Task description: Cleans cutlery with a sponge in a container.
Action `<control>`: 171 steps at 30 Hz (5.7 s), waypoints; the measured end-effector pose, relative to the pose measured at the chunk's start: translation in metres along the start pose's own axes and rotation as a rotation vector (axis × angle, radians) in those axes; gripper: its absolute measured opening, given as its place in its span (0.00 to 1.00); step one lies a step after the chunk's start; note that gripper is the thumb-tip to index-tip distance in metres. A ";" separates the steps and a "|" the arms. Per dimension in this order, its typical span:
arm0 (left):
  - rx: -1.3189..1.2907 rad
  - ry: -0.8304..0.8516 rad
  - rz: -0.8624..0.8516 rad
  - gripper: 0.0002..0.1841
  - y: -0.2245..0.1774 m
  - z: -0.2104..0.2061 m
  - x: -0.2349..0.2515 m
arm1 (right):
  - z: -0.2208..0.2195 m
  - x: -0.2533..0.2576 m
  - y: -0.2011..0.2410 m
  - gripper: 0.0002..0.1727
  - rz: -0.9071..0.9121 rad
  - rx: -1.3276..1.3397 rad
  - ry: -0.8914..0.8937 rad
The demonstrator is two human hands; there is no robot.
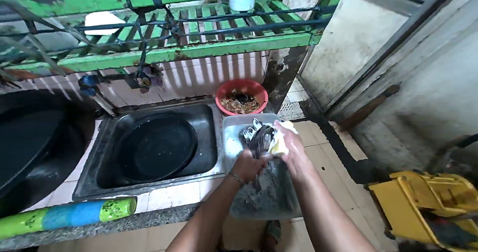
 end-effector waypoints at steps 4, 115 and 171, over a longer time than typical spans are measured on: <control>0.156 -0.086 0.075 0.19 0.000 0.008 0.003 | -0.001 -0.012 -0.018 0.18 -0.077 -0.092 -0.027; -0.434 -0.072 -0.014 0.11 -0.007 -0.017 -0.005 | -0.006 0.023 -0.004 0.20 -0.054 -0.007 0.280; 0.237 -0.182 0.099 0.20 -0.019 -0.003 -0.012 | -0.019 -0.015 0.008 0.26 0.198 -0.282 0.031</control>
Point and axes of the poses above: each hand's wrist, its own x-axis towards the middle knuckle, its own z-axis out of the back of the hand, y = z × x, the point moved 7 cm from there along x, towards the middle knuckle, and after that the axes turned 15 degrees about -z, right-handed, at the moved point
